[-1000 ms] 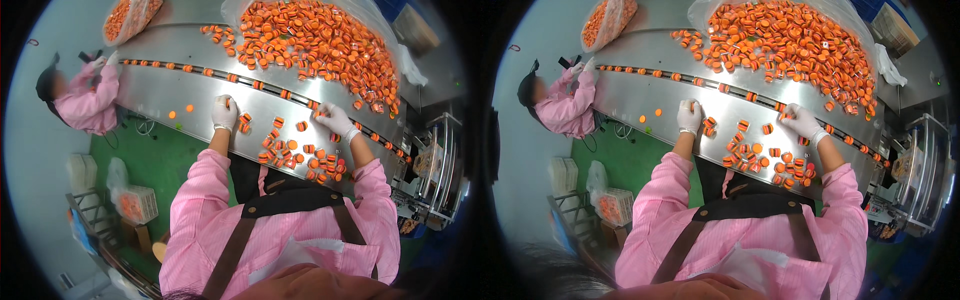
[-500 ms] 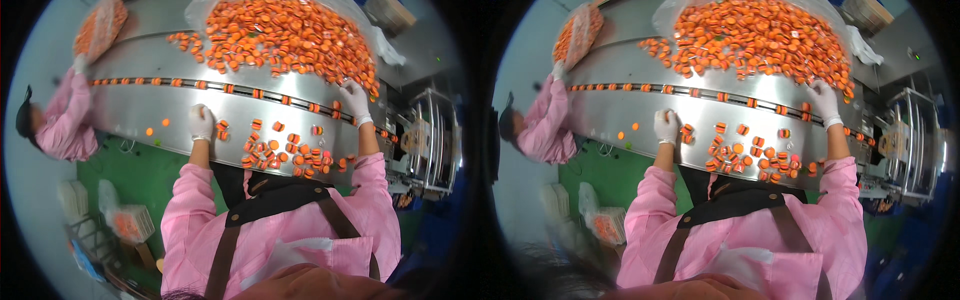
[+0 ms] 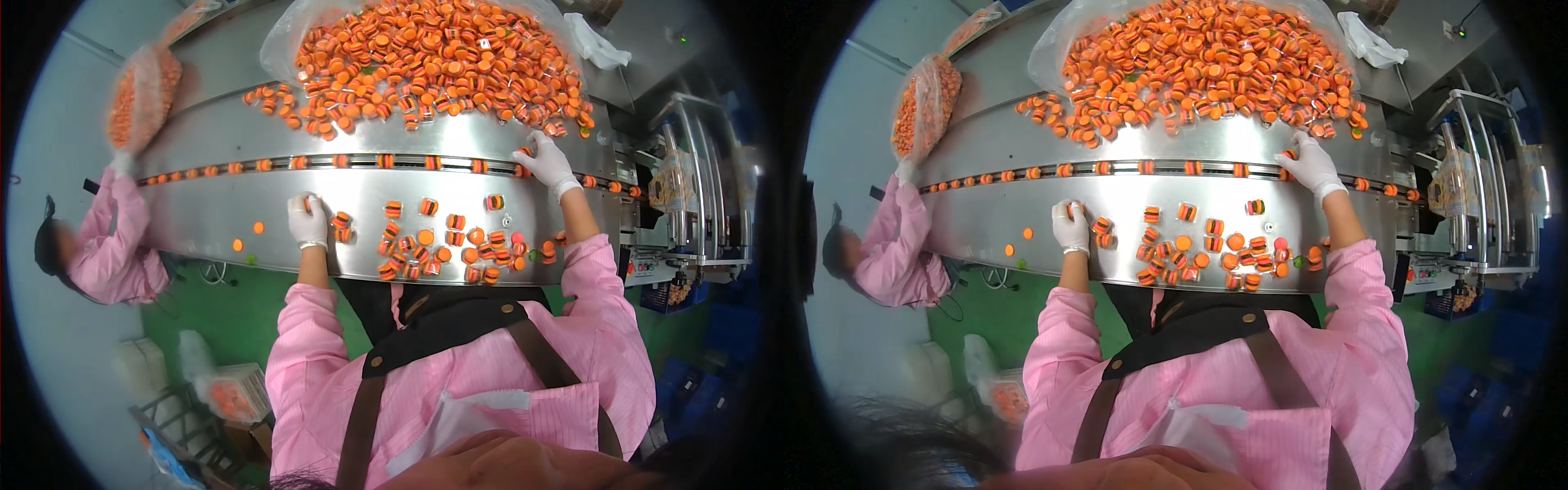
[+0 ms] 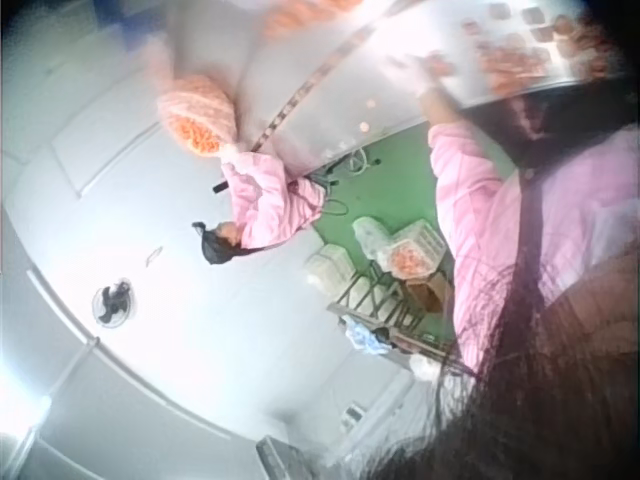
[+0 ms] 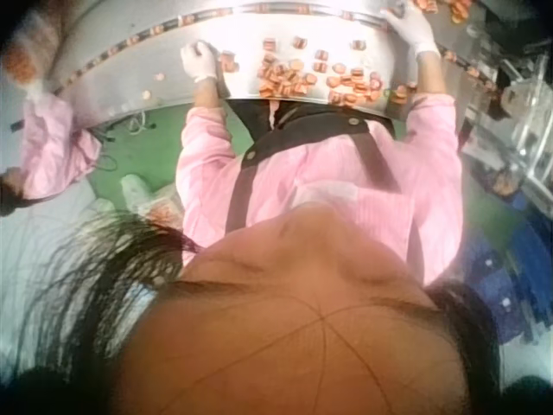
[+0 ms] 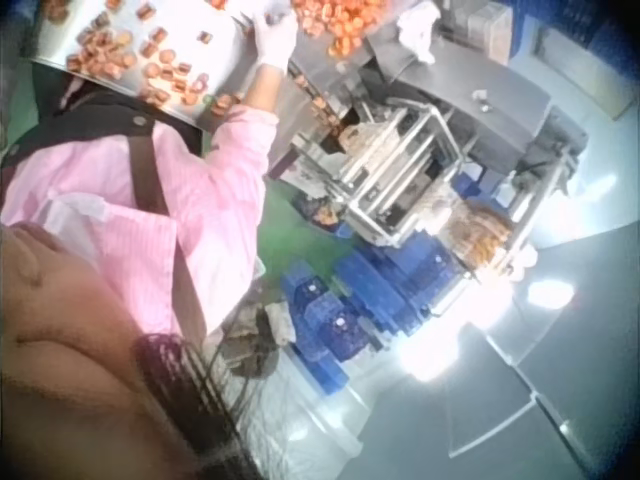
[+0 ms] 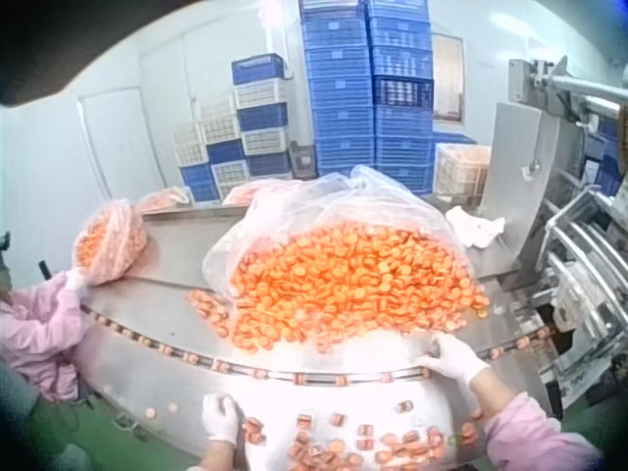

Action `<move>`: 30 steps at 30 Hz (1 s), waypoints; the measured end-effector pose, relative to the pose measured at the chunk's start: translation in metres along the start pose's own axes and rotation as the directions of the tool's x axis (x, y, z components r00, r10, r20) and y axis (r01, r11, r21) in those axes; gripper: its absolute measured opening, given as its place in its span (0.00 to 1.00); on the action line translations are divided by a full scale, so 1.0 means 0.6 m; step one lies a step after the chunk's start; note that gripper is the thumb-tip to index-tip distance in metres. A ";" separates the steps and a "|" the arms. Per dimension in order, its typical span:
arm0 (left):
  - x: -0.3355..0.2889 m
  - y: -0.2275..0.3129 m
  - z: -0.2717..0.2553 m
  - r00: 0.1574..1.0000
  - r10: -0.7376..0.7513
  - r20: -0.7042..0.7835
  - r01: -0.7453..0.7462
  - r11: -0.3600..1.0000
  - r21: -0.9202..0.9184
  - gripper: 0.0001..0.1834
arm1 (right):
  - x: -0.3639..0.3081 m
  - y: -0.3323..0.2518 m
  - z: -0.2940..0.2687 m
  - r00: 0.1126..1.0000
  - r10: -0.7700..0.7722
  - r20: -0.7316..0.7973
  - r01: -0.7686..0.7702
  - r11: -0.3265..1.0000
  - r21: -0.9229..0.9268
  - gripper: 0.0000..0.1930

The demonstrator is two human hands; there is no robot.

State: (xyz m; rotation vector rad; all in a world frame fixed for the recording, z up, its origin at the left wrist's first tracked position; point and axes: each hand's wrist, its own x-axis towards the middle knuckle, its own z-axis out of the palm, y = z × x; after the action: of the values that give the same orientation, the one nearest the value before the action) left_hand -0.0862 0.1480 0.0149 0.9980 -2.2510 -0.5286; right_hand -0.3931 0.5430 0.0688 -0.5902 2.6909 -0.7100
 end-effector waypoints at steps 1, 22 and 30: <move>0.001 0.005 -0.002 1.000 0.005 0.001 -0.005 1.000 0.001 0.10 | 0.007 -0.002 0.006 1.000 -0.014 -0.008 0.013 0.998 -0.054 0.29; -0.028 0.035 0.000 0.999 0.008 0.045 -0.004 0.996 -0.089 0.09 | -0.106 -0.043 0.075 0.939 -0.237 0.248 0.226 0.972 0.070 0.22; -0.089 0.103 0.062 0.996 0.071 0.062 -0.058 0.980 -0.190 0.09 | -0.081 0.000 0.106 0.915 -0.320 0.246 0.234 0.917 0.323 0.16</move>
State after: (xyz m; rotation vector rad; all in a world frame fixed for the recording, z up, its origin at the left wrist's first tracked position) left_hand -0.1152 0.2322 0.0031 0.8199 -2.2361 -0.7419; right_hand -0.3266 0.5396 0.0244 -0.9345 2.1975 -0.9805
